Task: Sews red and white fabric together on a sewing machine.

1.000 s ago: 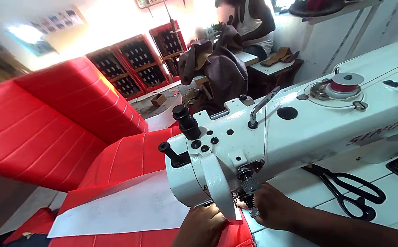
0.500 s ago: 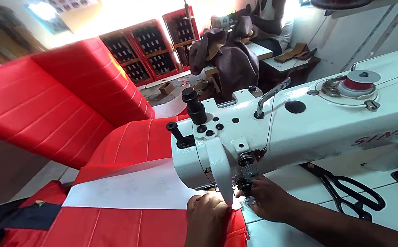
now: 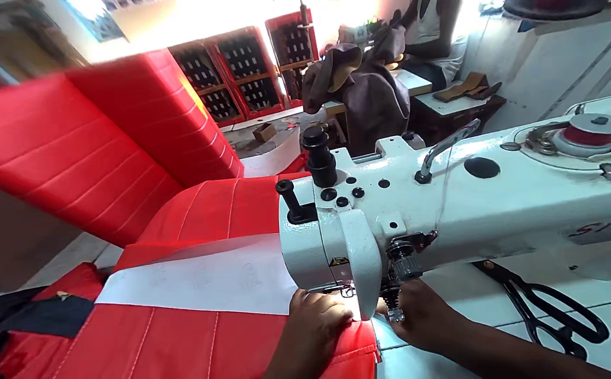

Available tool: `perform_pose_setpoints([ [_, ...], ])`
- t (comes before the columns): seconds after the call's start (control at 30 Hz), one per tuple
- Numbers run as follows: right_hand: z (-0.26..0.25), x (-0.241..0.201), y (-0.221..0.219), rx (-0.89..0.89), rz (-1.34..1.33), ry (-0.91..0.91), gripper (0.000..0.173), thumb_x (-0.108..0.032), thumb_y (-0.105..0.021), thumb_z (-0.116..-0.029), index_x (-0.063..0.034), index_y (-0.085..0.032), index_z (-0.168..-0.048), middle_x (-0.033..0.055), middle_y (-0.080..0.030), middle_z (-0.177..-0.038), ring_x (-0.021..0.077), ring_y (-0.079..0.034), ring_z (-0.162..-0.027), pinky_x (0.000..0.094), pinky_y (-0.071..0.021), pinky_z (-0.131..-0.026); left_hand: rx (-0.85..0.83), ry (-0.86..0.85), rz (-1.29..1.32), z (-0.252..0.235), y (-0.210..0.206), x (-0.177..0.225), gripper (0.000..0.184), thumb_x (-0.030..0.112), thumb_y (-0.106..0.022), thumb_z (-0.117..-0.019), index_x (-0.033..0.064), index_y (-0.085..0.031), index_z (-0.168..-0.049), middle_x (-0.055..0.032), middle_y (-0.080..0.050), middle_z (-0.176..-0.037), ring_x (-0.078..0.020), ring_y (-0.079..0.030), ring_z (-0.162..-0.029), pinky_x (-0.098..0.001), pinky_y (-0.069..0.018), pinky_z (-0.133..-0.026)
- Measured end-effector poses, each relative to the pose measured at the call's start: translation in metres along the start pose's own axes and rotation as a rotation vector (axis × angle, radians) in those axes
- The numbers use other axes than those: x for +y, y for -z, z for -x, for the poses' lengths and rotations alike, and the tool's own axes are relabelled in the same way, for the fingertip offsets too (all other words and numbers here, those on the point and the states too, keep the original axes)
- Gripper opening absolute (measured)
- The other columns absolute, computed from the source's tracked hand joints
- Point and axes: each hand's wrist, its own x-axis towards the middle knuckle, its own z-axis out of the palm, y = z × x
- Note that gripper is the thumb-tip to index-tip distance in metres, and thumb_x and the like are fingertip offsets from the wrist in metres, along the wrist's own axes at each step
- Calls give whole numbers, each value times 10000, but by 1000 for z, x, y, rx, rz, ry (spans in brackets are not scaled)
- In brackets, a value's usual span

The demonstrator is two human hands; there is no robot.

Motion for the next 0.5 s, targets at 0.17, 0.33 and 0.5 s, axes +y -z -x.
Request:
perform_pose_setpoints([
  [0.17,-2,-4,2,5,64,-49,139,-142,-611,-869,-185,-743,-862,31,-700,-796,215,-703,-846,381,-555,-738,1,19,-20,-8,0,-4,223,253,-571,-966,181,-771,-898,-21,-731,-868,-249,-713,-924,-570,-519,-876],
  [0.33,-2,-6,2,12,97,-80,143,-133,-603,-854,-158,-743,-858,51,-701,-794,232,-709,-830,398,-559,-729,25,-8,-52,-13,-2,-12,208,212,-589,-933,160,-777,-860,-46,-739,-814,-268,-729,-864,-553,-545,-800],
  [0.5,-4,-8,4,11,106,-114,124,-139,-607,-835,-126,-730,-835,79,-701,-808,254,-716,-846,407,-572,-709,-75,30,-58,-11,3,-15,281,286,-559,-985,126,-782,-921,-73,-750,-857,-318,-734,-918,-665,-486,-910],
])
